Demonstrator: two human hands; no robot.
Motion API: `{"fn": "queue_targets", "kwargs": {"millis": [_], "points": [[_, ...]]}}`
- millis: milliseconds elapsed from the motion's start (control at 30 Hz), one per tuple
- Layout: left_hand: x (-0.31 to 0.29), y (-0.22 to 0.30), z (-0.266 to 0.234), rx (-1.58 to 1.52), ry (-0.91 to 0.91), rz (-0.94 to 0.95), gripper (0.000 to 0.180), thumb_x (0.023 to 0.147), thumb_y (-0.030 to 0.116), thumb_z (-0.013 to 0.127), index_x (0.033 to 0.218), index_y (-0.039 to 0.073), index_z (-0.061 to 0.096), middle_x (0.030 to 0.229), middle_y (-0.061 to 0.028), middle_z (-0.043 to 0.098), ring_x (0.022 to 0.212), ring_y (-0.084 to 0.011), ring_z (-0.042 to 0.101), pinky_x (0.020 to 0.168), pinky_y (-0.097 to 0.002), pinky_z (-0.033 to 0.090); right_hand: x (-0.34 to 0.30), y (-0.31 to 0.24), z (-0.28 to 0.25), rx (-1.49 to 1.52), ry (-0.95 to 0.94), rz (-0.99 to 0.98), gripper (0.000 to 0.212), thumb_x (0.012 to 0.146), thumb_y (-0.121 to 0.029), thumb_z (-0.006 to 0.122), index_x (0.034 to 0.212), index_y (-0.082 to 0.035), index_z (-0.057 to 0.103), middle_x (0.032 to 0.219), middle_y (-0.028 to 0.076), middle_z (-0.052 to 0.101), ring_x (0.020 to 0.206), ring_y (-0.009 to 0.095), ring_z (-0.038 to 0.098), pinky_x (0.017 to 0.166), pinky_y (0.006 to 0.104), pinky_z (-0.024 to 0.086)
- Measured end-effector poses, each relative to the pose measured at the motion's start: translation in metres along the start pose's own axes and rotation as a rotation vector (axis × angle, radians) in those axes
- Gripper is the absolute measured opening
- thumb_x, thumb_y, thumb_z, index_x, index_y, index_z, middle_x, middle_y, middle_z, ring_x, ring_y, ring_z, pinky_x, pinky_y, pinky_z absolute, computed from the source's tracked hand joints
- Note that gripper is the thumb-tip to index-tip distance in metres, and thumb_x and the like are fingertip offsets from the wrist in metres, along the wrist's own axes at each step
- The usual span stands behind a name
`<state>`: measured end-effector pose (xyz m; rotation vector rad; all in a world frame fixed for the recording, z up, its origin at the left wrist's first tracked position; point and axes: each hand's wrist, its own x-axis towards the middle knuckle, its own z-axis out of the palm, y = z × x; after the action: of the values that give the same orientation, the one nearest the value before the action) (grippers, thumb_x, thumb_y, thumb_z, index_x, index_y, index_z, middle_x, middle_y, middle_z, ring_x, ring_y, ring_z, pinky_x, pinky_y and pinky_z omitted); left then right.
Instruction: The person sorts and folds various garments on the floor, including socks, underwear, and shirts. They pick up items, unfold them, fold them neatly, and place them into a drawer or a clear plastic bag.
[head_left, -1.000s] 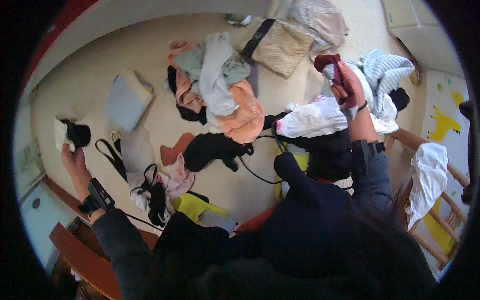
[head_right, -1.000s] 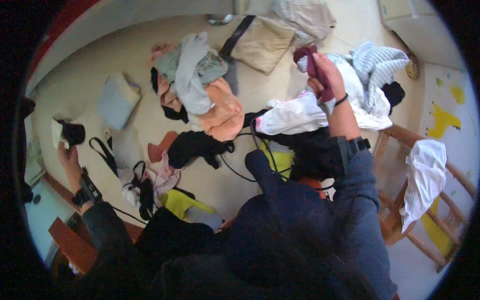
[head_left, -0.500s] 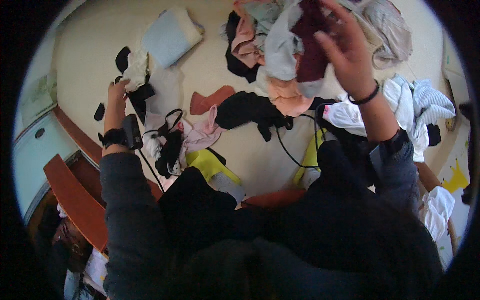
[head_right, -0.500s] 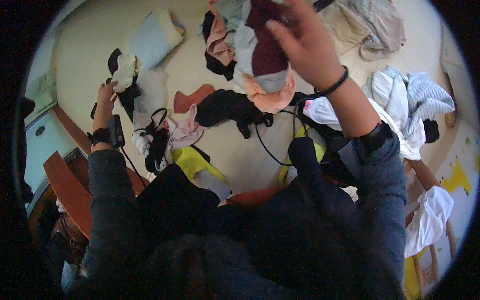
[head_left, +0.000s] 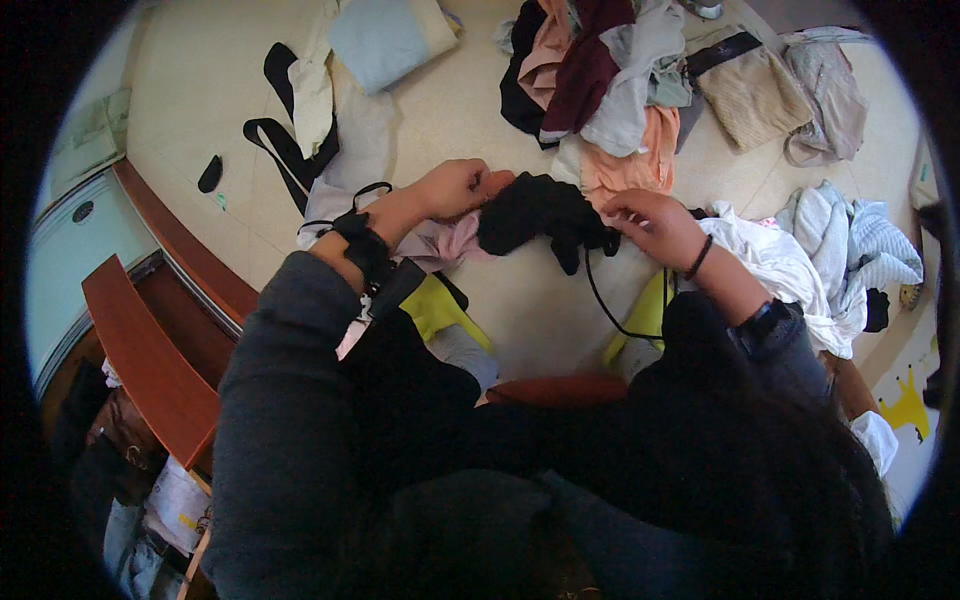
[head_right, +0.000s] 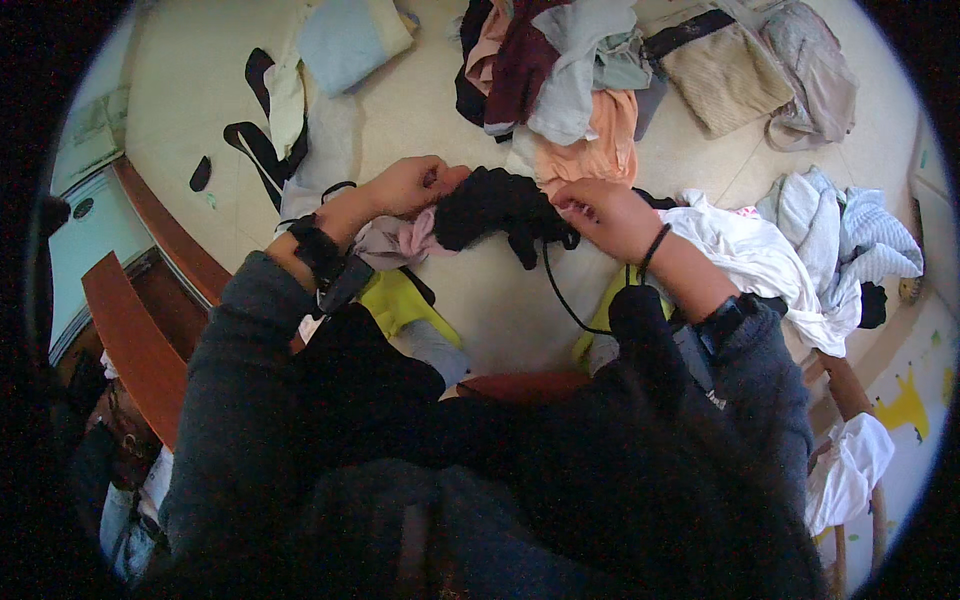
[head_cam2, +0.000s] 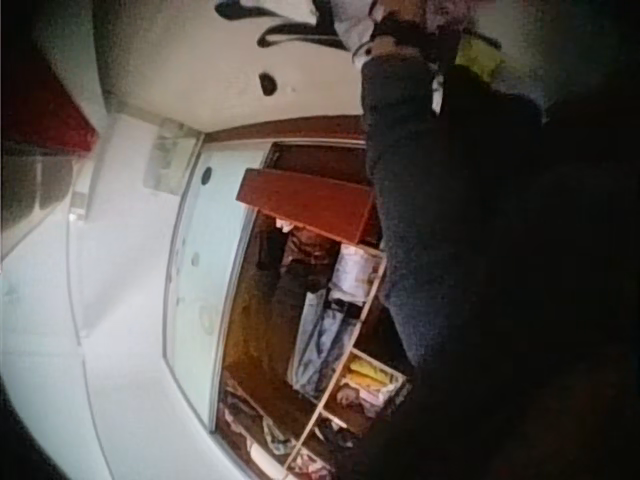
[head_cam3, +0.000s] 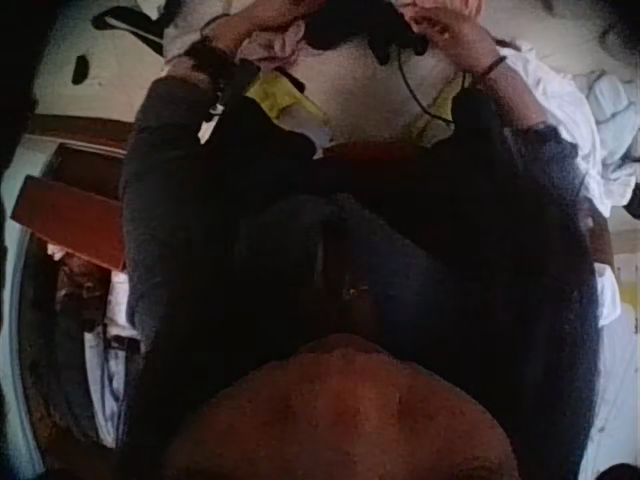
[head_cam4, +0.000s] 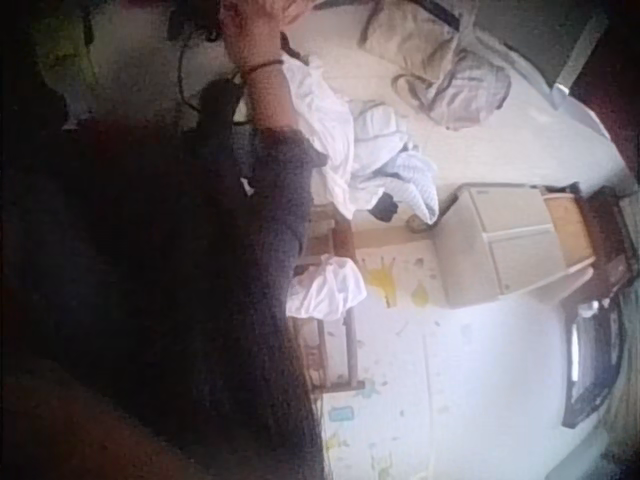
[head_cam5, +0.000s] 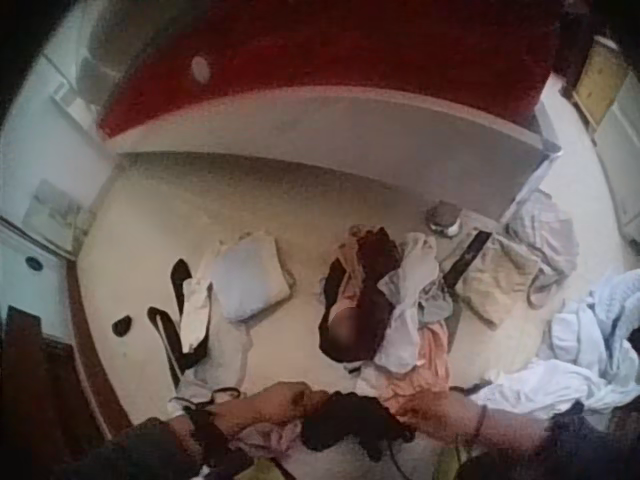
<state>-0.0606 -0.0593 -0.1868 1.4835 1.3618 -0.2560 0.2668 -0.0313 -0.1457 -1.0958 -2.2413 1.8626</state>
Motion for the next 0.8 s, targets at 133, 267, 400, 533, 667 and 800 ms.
{"fn": "queue_targets", "kwargs": {"millis": [133,267,400,533,667,800], "points": [[0.001,0.005,0.001,-0.718,-0.171,-0.053,0.016,0.078,0.014,0.062,0.088,0.008,0.051,0.080,0.0003,0.054,0.065,-0.0103,0.051,0.056,-0.0262,0.042,0.022,0.007,0.037,-0.215,0.280,-0.435,0.039,0.070,-0.007,0.065,0.107,-0.007,0.055,0.108,0.009,0.055,0.097,0.027,0.053,0.084,0.0374,0.043],[0.005,0.027,-0.010,-0.974,-0.155,-0.008,0.016,0.079,0.009,0.060,0.093,0.011,0.051,0.078,0.0016,0.053,0.064,-0.0072,0.050,0.053,-0.0239,0.041,0.044,0.020,0.049,-0.191,0.139,-0.256,0.044,0.065,-0.005,0.066,0.108,-0.007,0.055,0.110,0.011,0.053,0.101,0.028,0.051,0.089,0.0361,0.040],[0.003,0.038,-0.048,-0.974,0.010,0.024,0.021,0.078,0.012,0.061,0.096,0.010,0.052,0.087,-0.0029,0.058,0.075,-0.0082,0.054,0.062,-0.0233,0.044,0.039,0.021,0.022,0.246,0.171,0.004,0.034,0.073,-0.003,0.055,0.107,-0.004,0.054,0.104,0.011,0.057,0.097,0.024,0.053,0.085,0.0324,0.042],[-0.012,0.049,-0.086,0.008,0.145,-0.166,0.034,0.077,0.017,0.064,0.108,0.007,0.052,0.103,-0.0113,0.057,0.094,-0.0154,0.054,0.077,-0.0282,0.045,0.012,-0.008,-0.017,1.481,0.088,0.212,0.037,0.082,-0.006,0.051,0.118,-0.005,0.047,0.105,0.010,0.057,0.093,0.020,0.056,0.084,0.0312,0.045],[-0.038,0.095,-0.091,0.182,0.259,0.362,0.057,0.075,0.024,0.066,0.125,0.007,0.044,0.116,-0.0125,0.052,0.107,-0.0226,0.048,0.087,-0.0359,0.041,0.000,-0.046,-0.035,1.452,0.209,0.002,0.039,0.079,-0.010,0.061,0.115,-0.004,0.047,0.106,0.010,0.056,0.093,0.020,0.057,0.083,0.0299,0.048],[-0.037,0.159,-0.080,-0.848,0.165,0.282,0.070,0.075,0.028,0.068,0.132,0.008,0.033,0.113,-0.0086,0.053,0.105,-0.0184,0.050,0.088,-0.0348,0.041,0.012,-0.062,-0.046,0.732,0.322,-0.196,0.030,0.073,-0.016,0.067,0.099,-0.007,0.056,0.088,0.005,0.058,0.087,0.019,0.055,0.075,0.0303,0.045]]}}
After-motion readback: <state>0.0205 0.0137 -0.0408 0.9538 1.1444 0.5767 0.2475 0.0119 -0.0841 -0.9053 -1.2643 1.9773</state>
